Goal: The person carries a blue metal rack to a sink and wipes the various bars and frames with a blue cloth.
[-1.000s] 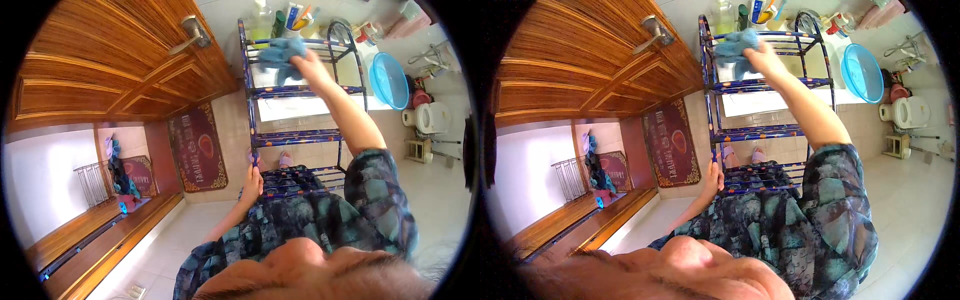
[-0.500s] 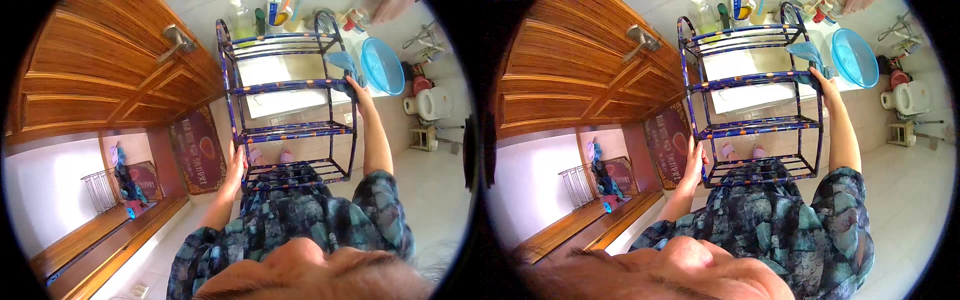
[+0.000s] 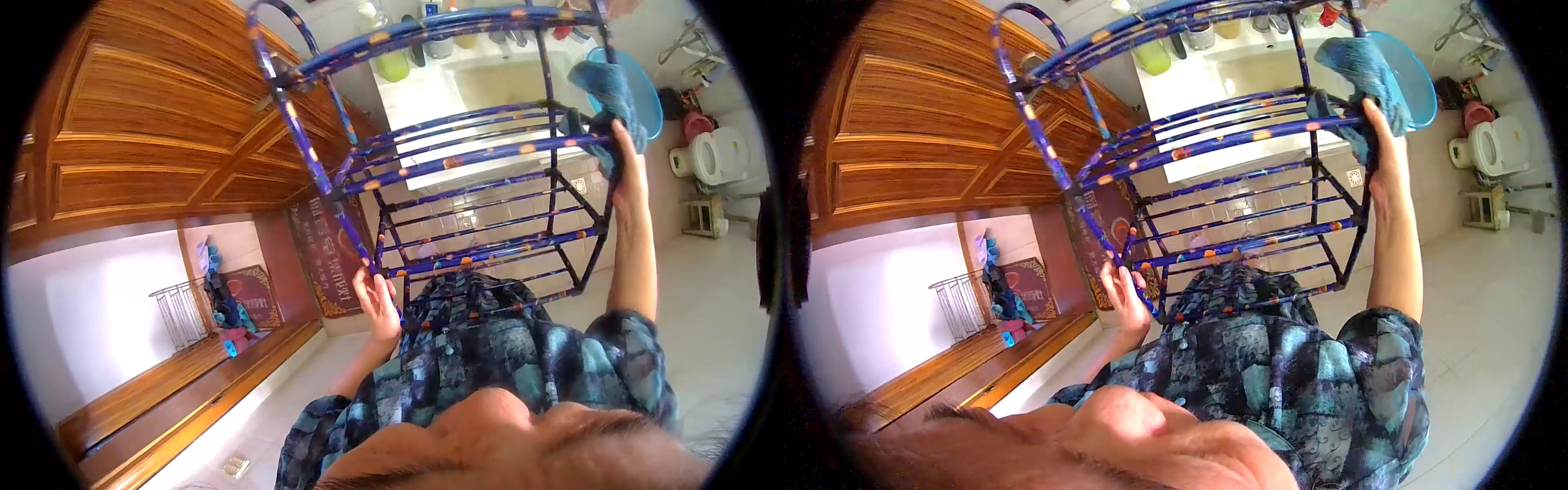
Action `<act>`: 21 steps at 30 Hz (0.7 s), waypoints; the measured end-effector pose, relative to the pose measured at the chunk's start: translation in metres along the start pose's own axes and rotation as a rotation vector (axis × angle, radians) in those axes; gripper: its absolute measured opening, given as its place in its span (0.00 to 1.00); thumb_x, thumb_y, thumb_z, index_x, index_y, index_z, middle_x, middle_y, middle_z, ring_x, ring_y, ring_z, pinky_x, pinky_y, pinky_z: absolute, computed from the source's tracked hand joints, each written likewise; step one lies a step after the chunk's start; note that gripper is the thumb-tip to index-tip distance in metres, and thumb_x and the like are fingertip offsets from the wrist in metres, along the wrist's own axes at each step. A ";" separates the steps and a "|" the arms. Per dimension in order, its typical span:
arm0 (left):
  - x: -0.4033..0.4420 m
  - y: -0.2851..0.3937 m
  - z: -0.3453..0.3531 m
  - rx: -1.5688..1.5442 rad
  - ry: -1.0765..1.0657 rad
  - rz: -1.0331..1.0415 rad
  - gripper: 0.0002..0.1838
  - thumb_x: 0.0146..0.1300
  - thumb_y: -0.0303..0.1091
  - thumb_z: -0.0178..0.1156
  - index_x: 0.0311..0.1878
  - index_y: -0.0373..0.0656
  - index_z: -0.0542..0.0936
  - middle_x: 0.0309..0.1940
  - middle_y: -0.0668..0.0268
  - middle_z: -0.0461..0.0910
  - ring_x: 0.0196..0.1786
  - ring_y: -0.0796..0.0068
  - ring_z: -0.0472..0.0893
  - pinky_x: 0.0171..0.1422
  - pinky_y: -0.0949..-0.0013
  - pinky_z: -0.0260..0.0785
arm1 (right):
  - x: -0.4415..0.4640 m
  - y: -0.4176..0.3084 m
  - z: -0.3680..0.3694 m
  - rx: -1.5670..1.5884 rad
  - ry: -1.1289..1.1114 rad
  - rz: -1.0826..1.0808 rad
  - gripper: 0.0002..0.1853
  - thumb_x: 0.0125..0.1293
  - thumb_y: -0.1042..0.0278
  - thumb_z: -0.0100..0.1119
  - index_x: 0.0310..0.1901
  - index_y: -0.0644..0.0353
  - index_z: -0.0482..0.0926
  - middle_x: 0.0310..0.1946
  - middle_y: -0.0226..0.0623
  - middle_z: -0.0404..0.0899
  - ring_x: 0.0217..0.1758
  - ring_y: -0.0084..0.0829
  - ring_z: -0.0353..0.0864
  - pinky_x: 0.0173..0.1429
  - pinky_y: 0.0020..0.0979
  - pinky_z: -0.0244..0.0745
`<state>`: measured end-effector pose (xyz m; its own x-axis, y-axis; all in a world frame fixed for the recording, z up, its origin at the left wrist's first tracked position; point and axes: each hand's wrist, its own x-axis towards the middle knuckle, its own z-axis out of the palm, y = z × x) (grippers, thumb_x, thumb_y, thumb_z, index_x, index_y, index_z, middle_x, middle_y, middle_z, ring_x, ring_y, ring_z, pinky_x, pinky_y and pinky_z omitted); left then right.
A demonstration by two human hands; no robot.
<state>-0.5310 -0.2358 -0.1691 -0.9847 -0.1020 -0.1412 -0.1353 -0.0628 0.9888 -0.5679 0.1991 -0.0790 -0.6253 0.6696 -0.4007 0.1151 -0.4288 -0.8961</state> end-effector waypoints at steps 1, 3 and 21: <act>0.001 0.008 0.000 0.040 0.002 0.030 0.17 0.74 0.31 0.47 0.63 0.44 0.62 0.45 0.69 0.68 0.32 0.84 0.67 0.38 0.77 0.63 | -0.017 -0.010 0.007 0.100 -0.017 -0.118 0.22 0.58 0.61 0.69 0.52 0.58 0.75 0.44 0.33 0.78 0.44 0.26 0.79 0.49 0.26 0.75; 0.004 0.028 0.002 0.139 0.011 0.104 0.15 0.74 0.31 0.48 0.61 0.44 0.63 0.47 0.70 0.69 0.33 0.84 0.69 0.39 0.78 0.65 | -0.032 -0.021 -0.006 0.151 0.005 -0.202 0.22 0.60 0.60 0.67 0.54 0.57 0.74 0.46 0.33 0.78 0.46 0.27 0.79 0.51 0.28 0.75; 0.282 0.011 0.109 0.304 -0.352 0.042 0.28 0.72 0.39 0.50 0.71 0.40 0.58 0.61 0.54 0.71 0.62 0.64 0.71 0.64 0.66 0.63 | -0.141 0.085 0.068 0.231 0.035 -0.608 0.24 0.58 0.76 0.64 0.57 0.62 0.71 0.49 0.38 0.76 0.48 0.32 0.79 0.52 0.38 0.79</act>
<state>-0.8225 -0.1573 -0.1930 -0.9604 0.2478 -0.1275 -0.0685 0.2334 0.9700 -0.5220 0.0269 -0.0856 -0.5005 0.8516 0.1557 -0.4231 -0.0837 -0.9022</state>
